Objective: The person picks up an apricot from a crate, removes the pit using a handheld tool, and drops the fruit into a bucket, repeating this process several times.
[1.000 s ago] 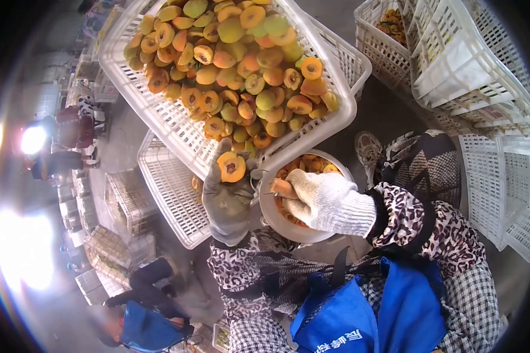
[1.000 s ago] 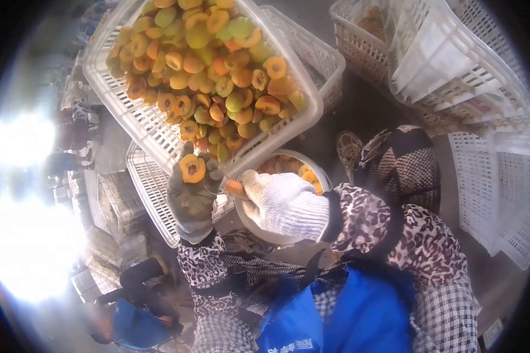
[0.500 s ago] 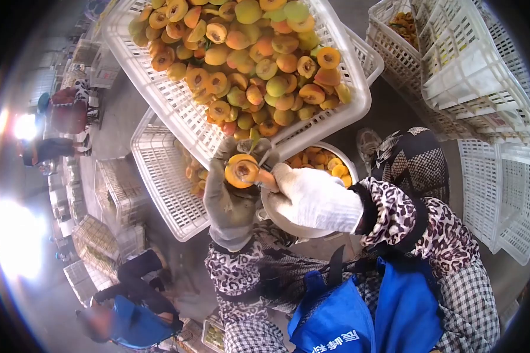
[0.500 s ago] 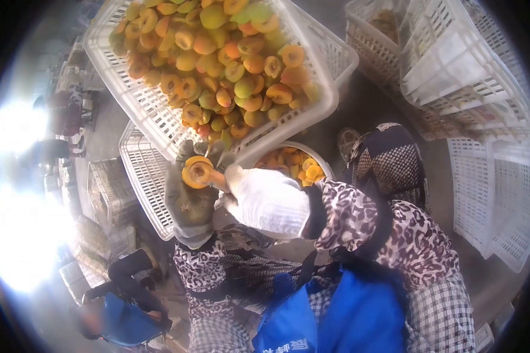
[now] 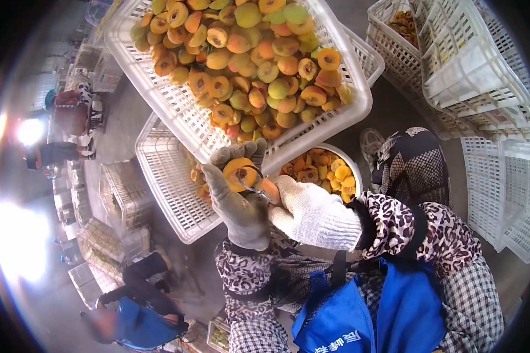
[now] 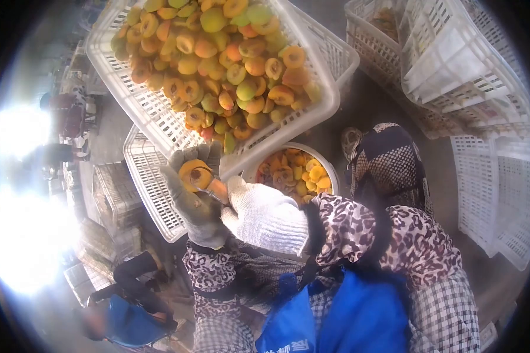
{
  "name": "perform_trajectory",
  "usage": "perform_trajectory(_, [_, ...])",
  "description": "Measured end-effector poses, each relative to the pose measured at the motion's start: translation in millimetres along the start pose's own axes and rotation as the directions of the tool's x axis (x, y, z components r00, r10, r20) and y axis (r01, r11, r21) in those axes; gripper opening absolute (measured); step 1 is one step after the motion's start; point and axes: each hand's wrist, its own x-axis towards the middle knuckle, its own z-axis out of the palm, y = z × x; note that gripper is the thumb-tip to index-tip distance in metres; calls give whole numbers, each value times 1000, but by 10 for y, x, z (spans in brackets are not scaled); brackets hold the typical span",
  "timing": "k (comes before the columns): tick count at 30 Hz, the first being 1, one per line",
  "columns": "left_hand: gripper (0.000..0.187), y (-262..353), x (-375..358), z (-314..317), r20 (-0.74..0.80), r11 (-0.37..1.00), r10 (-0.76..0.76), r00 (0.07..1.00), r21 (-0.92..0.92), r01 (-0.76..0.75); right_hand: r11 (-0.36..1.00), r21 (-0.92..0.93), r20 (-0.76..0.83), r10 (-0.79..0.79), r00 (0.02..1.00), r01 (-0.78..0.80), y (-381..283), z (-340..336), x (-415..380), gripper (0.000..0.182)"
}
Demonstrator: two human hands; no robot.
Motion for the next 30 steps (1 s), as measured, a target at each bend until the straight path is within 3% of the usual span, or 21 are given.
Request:
perform_trajectory(4, [48, 11, -22, 36, 58, 982, 46, 997, 180, -56, 999, 27, 17, -25, 1000, 24, 38, -16, 30, 32])
perform_trajectory(7, [46, -11, -60, 57, 12, 995, 51, 999, 91, -52, 1000, -17, -1, -22, 1000, 22, -29, -56, -10, 26])
perform_trajectory(11, [43, -62, -74, 19, 11, 985, 82, 997, 150, -82, 995, -70, 4, -68, 998, 68, 51, -37, 36, 26])
perform_trajectory(14, [41, -116, -78, -52, 10, 983, 93, 996, 157, -93, 999, -34, 76, -20, 997, 23, 29, -77, 63, 31])
perform_trajectory(16, [40, -115, -52, -113, 64, 999, 45, 997, -19, -44, 987, 74, 214, 124, 969, -143, -31, -128, 65, 29])
perform_trajectory(19, [48, -133, -36, -34, 25, 991, 132, 991, 20, -132, 971, 193, 317, 75, 945, -141, 89, -131, 119, 27])
perform_trajectory(20, [48, -90, -28, -4, 26, 991, 133, 991, 20, -133, 985, 99, 269, 113, 956, -144, 37, -166, 101, 28])
perform_trajectory(21, [53, -16, -16, 30, -33, 993, -46, 998, -109, 42, 985, 99, 269, 113, 957, -144, 80, -162, 109, 28])
perform_trajectory(22, [59, 63, 5, 67, -66, 948, -228, 971, -245, 206, 998, -32, 179, -41, 983, 47, 119, -165, 128, 28])
perform_trajectory(23, [59, 141, 16, 58, -64, 947, -227, 972, -246, 205, 958, -178, 111, -206, 972, 223, 143, -174, 143, 29])
perform_trajectory(25, [68, 257, -3, -12, 52, 829, -481, 875, -300, 473, 951, -205, 125, -208, 970, 231, 203, -209, 130, 22])
perform_trajectory(27, [63, 171, -39, -68, 94, 842, -458, 884, -273, 465, 866, -355, 164, -313, 936, 352, 323, -168, 143, 21])
perform_trajectory(28, [60, 163, -64, -30, 101, 898, -384, 918, -193, 396, 988, -113, 225, -74, 972, 101, 262, -124, 180, 22])
perform_trajectory(29, [57, 169, -90, 29, 116, 941, -307, 945, -111, 320, 988, -116, 229, -71, 971, 100, 205, -148, 166, 22])
perform_trajectory(30, [49, 195, -117, 116, -89, 939, -338, 937, 26, 342, 984, 120, 419, 68, 906, -129, 136, -227, 138, 22])
